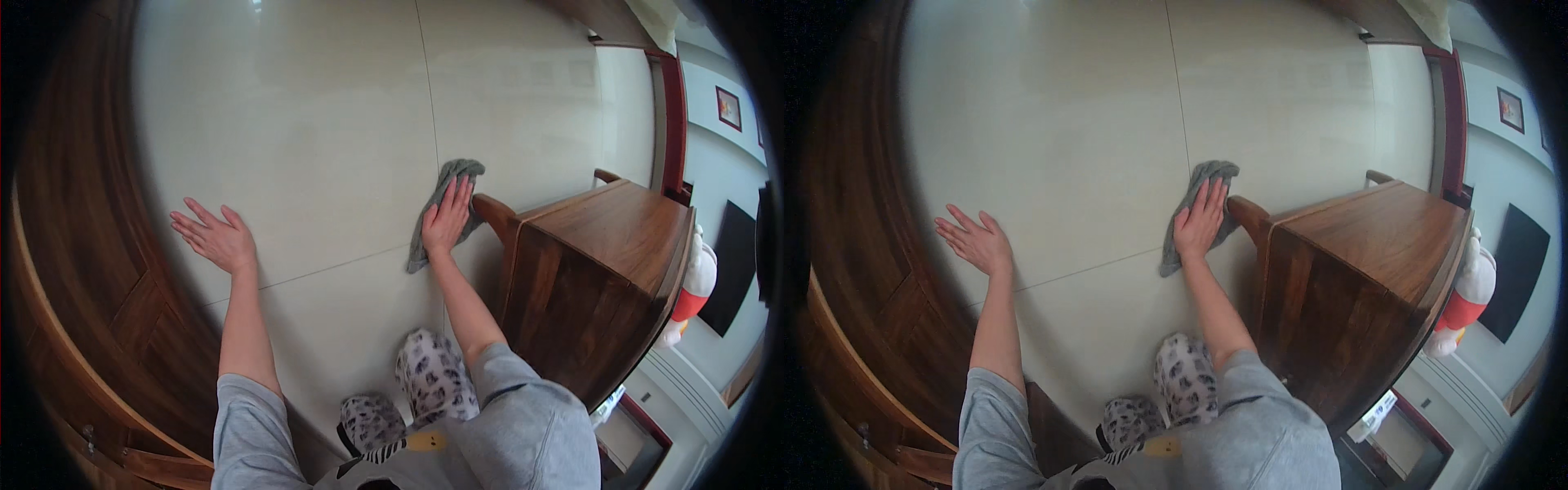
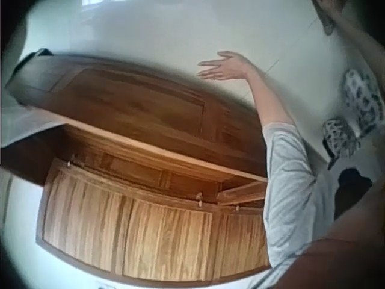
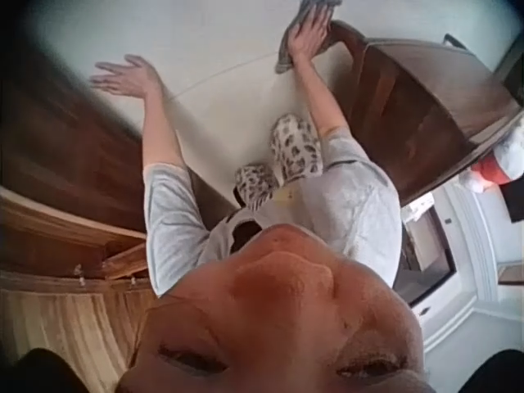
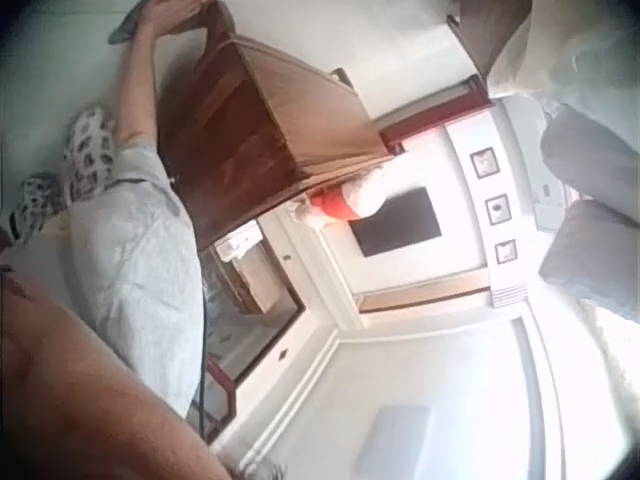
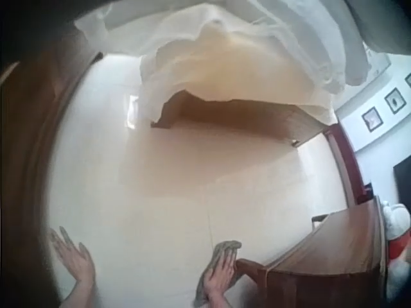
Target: Wringing a cleaning cloth in a bucket and wiping the tile floor in a room.
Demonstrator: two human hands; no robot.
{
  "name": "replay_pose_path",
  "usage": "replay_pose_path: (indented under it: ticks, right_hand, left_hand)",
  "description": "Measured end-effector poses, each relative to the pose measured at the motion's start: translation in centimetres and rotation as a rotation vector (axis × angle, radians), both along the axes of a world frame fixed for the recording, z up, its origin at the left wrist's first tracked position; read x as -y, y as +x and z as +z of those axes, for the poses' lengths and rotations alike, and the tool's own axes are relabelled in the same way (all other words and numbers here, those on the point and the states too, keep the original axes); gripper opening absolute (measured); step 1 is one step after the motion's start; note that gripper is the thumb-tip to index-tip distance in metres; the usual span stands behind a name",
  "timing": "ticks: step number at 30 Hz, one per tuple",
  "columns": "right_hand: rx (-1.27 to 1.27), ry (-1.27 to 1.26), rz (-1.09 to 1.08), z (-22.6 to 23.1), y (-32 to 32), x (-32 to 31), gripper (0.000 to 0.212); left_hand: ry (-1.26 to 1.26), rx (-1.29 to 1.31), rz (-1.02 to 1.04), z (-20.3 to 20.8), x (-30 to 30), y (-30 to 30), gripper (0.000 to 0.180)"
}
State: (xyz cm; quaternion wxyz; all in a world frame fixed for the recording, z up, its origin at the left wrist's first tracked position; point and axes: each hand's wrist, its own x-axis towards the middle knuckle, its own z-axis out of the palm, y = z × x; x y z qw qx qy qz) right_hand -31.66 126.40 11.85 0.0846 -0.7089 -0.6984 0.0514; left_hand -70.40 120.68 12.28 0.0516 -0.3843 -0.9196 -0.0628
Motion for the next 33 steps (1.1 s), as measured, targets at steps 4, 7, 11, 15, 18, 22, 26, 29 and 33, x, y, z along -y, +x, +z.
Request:
replay_pose_path:
  ticks: [4, 7, 11, 15, 18, 22, 26, 29, 33]
  right_hand:
    - [0.044, 0.001, 0.011, -0.1, 0.4, 0.1, 0.074]
    - [0.052, -0.006, 0.013, -0.1, 0.5, 0.0, 0.073]
    - [0.029, -0.045, -0.015, -0.9, -1.2, 0.2, 0.077]
    - [0.082, -0.043, -0.579, -2.8, -4.8, -5.3, 0.067]
    - [0.230, 0.013, -0.912, -3.5, -4.0, -11.1, 0.057]
    - [0.077, -0.065, -1.239, -3.2, -0.2, -15.5, 0.057]
    - [0.341, -0.715, -1.337, -2.1, 14.1, -20.9, 0.059]
    - [0.027, -0.591, -1.382, -2.7, 9.1, -17.4, 0.062]
    - [0.343, -0.505, -1.269, 1.3, 28.9, -25.6, 0.063]
  left_hand:
    - [0.012, 0.007, 0.007, -0.3, -0.1, 0.5, 0.070]
    - [0.014, 0.008, 0.003, -0.5, -0.2, 0.4, 0.070]
    - [0.028, -0.014, 0.004, -0.5, 0.6, -1.0, 0.070]
    - [0.019, 0.008, -0.015, -0.9, 0.0, 0.0, 0.070]
    - [0.053, 0.028, -0.005, -1.0, -0.6, 0.1, 0.069]
    - [0.026, -0.002, -0.004, -1.1, 0.9, -0.5, 0.068]
    - [0.088, 0.053, -0.015, -2.0, -1.3, 2.4, 0.067]
    - [-0.016, -0.051, -0.014, -0.7, 1.9, -2.3, 0.066]
    - [0.140, 0.096, 0.004, -3.1, -2.0, 3.6, 0.063]
